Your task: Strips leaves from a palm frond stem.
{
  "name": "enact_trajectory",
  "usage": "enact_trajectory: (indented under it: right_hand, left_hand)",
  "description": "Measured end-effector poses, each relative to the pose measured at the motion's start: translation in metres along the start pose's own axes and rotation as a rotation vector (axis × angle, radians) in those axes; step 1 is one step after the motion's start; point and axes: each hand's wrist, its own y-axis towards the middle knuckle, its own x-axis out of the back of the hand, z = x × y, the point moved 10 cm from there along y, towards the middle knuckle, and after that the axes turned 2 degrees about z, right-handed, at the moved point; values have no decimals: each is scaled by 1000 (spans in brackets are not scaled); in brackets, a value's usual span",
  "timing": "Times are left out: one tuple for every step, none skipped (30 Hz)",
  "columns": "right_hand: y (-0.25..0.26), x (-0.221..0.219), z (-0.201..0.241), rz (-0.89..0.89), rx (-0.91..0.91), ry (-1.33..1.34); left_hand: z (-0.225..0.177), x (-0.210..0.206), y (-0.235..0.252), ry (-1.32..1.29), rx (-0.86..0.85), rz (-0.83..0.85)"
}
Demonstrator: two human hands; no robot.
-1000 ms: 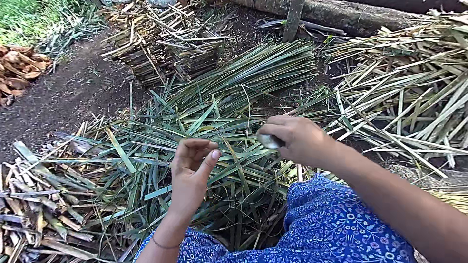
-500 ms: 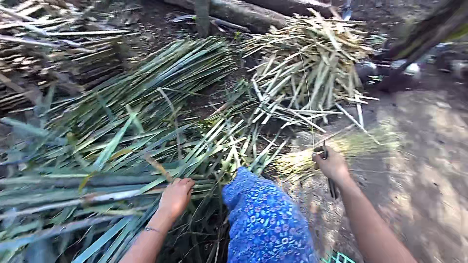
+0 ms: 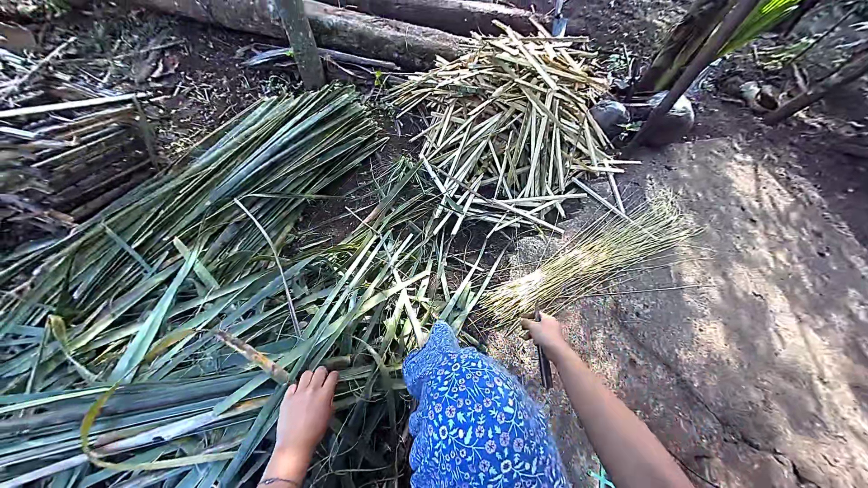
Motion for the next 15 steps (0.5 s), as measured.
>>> enact_trajectory:
  right_hand:
    - [5,3,-1,-47,7,-13]
    - [10,8,-1,-100,8,-30]
    - [16,13,-1,-150,-4,-58]
    - [21,18,-2,-189,-18,-98]
    - [27,21,-3,-208,-31,-140]
    - [33,21,-5,-205,-39,-174]
    - [40,19,-8,-186,-41,-200]
    - [46,15,-11,-159,-49,-222]
    - [50,10,-13,-131,-67,-241]
    - [52,5,-14,-112,-89,-263]
    - [54,0,-15,-99,-114,-288]
    - [55,-3,-16,-92,-136,-315]
    - [55,-6,-18,-86,-152,-338]
    - [54,-8,-19,-83,-163,-350]
    - [53,-10,-19,-85,-167,-351]
  left_hand:
    - [0,3,-3,-1,-4,-8]
    - [0,8,-5,2,-7,-24]
    - [0,14,-9,0,-19,-69]
    - [0,22,-12,-3,-45,-150]
    - [0,28,-16,-5,-76,-231]
    - [1,31,-19,-5,-93,-272]
    - [3,32,-20,-6,-103,-284]
    - [4,31,-21,-1,-115,-292]
    - [4,30,-22,6,-131,-309]
    - [4,29,-22,6,-144,-320]
    - [4,27,-22,-5,-154,-316]
    - [4,23,-21,-24,-158,-287]
    - [5,18,-19,-44,-149,-223]
    - [7,12,-17,-63,-122,-137]
    - [9,6,-15,-78,-89,-57]
